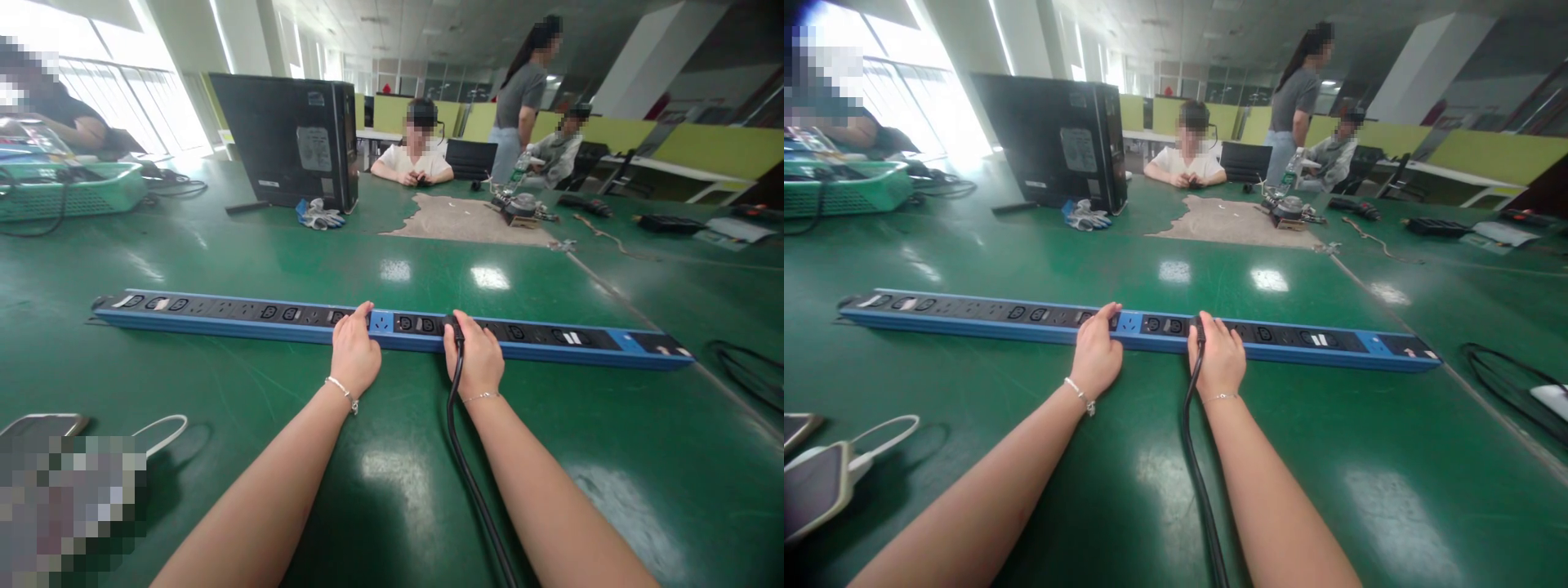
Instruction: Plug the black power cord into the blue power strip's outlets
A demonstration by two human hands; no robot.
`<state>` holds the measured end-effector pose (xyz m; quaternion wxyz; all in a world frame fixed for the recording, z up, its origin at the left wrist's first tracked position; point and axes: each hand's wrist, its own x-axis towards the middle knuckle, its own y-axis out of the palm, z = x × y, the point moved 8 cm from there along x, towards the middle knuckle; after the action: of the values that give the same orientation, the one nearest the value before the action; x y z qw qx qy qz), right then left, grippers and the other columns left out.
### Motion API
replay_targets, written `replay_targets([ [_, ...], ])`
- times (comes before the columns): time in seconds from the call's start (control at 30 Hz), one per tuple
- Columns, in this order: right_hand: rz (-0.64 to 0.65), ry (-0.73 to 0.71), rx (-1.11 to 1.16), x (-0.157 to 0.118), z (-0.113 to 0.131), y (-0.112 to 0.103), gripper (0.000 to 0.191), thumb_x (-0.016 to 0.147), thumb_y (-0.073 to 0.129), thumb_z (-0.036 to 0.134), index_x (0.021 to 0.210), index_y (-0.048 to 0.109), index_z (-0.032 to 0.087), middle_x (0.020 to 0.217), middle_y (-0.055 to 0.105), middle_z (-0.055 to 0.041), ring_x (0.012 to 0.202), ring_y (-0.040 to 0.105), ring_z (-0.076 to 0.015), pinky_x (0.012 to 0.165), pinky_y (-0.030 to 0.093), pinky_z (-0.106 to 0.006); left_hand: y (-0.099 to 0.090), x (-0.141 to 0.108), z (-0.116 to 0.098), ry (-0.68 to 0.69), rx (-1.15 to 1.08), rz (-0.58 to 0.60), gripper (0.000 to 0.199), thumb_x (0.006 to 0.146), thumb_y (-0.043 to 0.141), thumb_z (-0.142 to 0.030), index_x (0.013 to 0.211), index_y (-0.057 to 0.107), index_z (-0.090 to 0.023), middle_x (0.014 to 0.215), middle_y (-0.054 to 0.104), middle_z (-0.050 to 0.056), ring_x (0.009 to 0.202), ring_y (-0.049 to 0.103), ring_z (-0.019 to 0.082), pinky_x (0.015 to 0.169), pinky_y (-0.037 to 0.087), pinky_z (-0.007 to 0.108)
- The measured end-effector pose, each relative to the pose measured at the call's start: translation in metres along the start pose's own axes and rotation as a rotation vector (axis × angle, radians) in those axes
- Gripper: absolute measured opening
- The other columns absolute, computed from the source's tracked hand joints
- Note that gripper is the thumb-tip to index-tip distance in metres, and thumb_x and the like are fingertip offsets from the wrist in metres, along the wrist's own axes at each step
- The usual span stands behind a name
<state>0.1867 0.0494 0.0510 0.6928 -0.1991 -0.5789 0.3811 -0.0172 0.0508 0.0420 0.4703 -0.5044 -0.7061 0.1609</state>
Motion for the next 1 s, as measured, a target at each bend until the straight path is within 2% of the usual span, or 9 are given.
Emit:
replay_targets([
  [0.17, 0.048, -0.082, -0.009, 0.001, -0.001, -0.001, 0.038, 0.090, 0.040, 0.034, 0.118, 0.057, 0.015, 0.115, 0.065, -0.0105, 0.109, 0.058, -0.0224, 0.094, 0.039, -0.035, 0.002, 0.000, 0.001, 0.004, 0.019, 0.007, 0.061, 0.068, 0.035, -0.002, 0.129, 0.041, -0.009, 0.124, 0.058, 0.011, 0.117, 0.051, 0.019, 0.107, 0.030, 0.038],
  [0.43, 0.131, -0.156, -0.077, 0.008, 0.000, -0.001, 0.040, 0.091, 0.038, 0.039, 0.117, 0.057, 0.016, 0.106, 0.067, -0.0110, 0.099, 0.061, -0.0214, 0.084, 0.042, -0.031, 0.004, 0.001, 0.001, 0.007, 0.068, 0.019, 0.056, 0.071, 0.035, -0.004, 0.126, 0.045, -0.011, 0.116, 0.063, 0.011, 0.112, 0.055, 0.018, 0.106, 0.030, 0.037],
  [0.57, 0.156, -0.182, -0.067, 0.010, -0.001, -0.001, 0.039, 0.090, 0.041, 0.040, 0.116, 0.057, 0.016, 0.104, 0.068, -0.0108, 0.096, 0.062, -0.0214, 0.081, 0.043, -0.031, -0.001, 0.002, 0.007, -0.048, 0.119, -0.011, 0.054, 0.070, 0.041, -0.009, 0.124, 0.048, -0.011, 0.122, 0.059, 0.012, 0.122, 0.047, 0.021, 0.109, 0.024, 0.040],
  [0.7, 0.134, -0.118, 0.033, 0.009, -0.005, 0.002, 0.035, 0.088, 0.045, 0.039, 0.112, 0.058, 0.018, 0.106, 0.067, -0.0099, 0.096, 0.061, -0.0218, 0.088, 0.040, -0.035, -0.005, 0.001, 0.015, -0.105, 0.177, -0.029, 0.054, 0.069, 0.046, -0.013, 0.123, 0.049, -0.011, 0.125, 0.058, 0.013, 0.128, 0.041, 0.025, 0.112, 0.017, 0.047],
  [0.83, 0.107, -0.019, 0.102, 0.005, -0.010, 0.007, 0.033, 0.088, 0.044, 0.037, 0.113, 0.056, 0.019, 0.102, 0.068, -0.0084, 0.094, 0.062, -0.0210, 0.099, 0.031, -0.043, -0.004, 0.002, 0.016, -0.099, 0.185, -0.027, 0.054, 0.069, 0.046, -0.013, 0.123, 0.049, -0.014, 0.124, 0.059, 0.012, 0.126, 0.043, 0.024, 0.110, 0.019, 0.046],
  [1.0, 0.094, -0.003, 0.138, 0.004, -0.011, 0.010, 0.033, 0.088, 0.045, 0.037, 0.112, 0.056, 0.019, 0.102, 0.068, -0.0088, 0.097, 0.061, -0.0221, 0.100, 0.029, -0.046, -0.004, 0.002, 0.016, -0.109, 0.183, -0.028, 0.055, 0.067, 0.047, -0.013, 0.122, 0.049, -0.014, 0.124, 0.059, 0.011, 0.125, 0.044, 0.023, 0.109, 0.022, 0.044],
])
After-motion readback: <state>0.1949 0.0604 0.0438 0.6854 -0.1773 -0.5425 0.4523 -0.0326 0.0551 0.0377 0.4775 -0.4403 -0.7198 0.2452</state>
